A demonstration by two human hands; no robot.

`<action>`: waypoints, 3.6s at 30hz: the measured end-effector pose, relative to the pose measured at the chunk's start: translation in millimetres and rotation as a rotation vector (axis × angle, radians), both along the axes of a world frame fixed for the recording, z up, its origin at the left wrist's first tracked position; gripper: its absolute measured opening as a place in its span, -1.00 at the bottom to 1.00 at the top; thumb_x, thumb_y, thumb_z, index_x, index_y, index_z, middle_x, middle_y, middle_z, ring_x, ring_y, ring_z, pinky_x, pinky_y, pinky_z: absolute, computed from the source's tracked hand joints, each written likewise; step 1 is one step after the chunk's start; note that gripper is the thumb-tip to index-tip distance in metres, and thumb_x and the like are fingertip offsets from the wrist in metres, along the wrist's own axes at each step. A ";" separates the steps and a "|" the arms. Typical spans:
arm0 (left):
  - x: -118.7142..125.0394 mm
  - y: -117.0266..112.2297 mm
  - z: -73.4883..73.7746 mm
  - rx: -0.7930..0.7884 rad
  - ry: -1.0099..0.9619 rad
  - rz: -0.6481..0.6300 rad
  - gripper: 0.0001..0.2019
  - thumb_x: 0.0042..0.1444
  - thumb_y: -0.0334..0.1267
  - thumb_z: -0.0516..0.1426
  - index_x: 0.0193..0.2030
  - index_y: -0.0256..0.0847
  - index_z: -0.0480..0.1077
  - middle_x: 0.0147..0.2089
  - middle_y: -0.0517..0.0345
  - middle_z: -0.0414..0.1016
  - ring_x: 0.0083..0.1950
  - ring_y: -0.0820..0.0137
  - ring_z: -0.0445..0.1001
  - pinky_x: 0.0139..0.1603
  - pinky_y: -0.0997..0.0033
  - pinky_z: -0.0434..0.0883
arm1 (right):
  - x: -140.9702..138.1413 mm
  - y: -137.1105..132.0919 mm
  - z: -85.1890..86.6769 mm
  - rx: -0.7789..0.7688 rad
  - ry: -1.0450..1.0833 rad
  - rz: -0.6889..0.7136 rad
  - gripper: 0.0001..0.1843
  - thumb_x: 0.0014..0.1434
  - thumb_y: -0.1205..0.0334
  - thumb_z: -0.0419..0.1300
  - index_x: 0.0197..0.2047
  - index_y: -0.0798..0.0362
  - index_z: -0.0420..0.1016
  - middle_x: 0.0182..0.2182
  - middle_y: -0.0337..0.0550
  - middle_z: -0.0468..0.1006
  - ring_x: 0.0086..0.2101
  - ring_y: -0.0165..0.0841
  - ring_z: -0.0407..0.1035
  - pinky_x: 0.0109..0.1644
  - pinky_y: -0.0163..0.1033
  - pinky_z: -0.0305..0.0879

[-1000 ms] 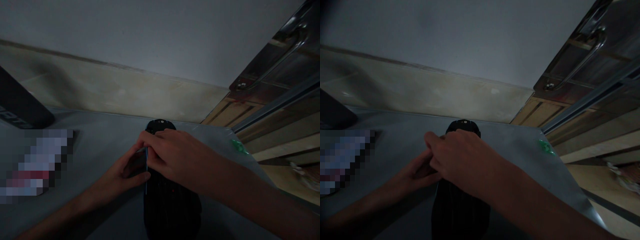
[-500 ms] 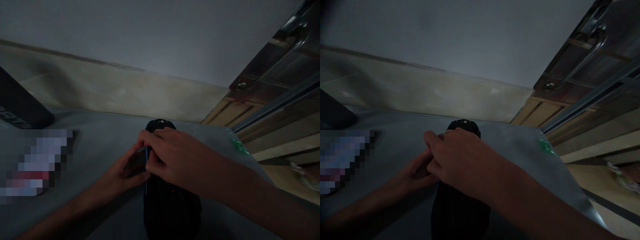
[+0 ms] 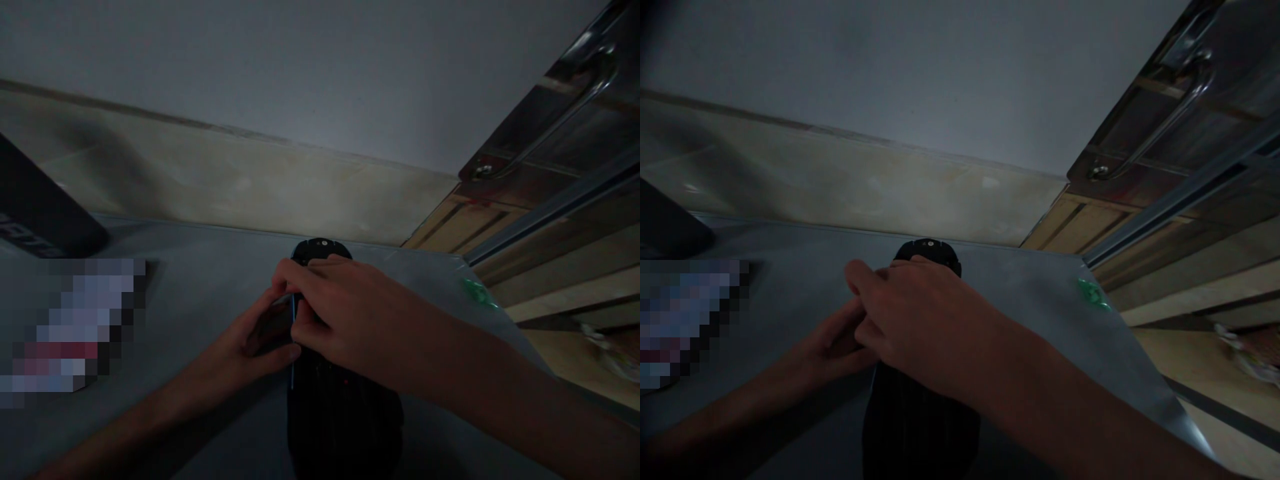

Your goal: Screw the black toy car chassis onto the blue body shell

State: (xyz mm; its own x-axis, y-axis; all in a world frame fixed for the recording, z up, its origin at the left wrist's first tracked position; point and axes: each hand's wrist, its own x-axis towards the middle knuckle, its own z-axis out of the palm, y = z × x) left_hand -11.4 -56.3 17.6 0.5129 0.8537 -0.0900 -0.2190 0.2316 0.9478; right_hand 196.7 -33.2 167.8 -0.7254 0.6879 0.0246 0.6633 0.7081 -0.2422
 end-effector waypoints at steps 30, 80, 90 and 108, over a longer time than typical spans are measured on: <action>2.3 0.8 6.0 0.004 0.004 0.006 -0.22 0.26 -0.29 0.45 0.58 0.15 0.41 0.54 0.13 0.61 0.59 -0.12 0.51 0.55 -0.29 0.46 | 0.4 -0.6 -0.1 -0.029 0.063 0.005 -0.83 0.51 0.31 0.12 0.04 0.04 0.54 -0.15 -0.14 0.69 -0.14 -0.28 0.53 -0.06 -0.15 0.25; 3.2 -0.3 6.0 0.012 0.000 0.018 -0.34 0.27 -0.22 0.47 0.48 0.21 0.49 0.50 0.23 0.65 0.57 -0.03 0.55 0.54 -0.09 0.51 | -1.5 -1.9 0.9 -0.047 0.007 -0.125 -0.83 0.48 0.33 0.14 0.02 -0.01 0.54 -0.33 -0.22 0.65 -0.36 -0.32 0.43 -0.26 -0.16 0.09; 3.9 0.0 4.3 0.034 -0.009 0.024 -0.34 0.28 -0.27 0.44 0.49 0.24 0.51 0.49 0.29 0.66 0.60 -0.09 0.49 0.55 -0.13 0.48 | 2.5 1.1 -2.3 -0.101 0.052 -0.067 -0.70 0.40 0.36 0.11 0.14 0.01 0.52 -0.20 -0.15 0.69 -0.24 -0.29 0.50 -0.18 -0.17 0.21; 0.6 1.3 -4.3 0.034 -0.005 -0.017 -0.24 0.32 -0.23 0.44 0.60 0.25 0.38 0.63 0.26 0.49 0.67 -0.09 0.39 0.64 -0.26 0.36 | 1.9 0.0 0.5 -0.096 -0.018 -0.077 -0.74 0.44 0.32 0.11 0.10 0.02 0.55 -0.33 -0.22 0.62 -0.35 -0.32 0.41 -0.27 -0.16 0.06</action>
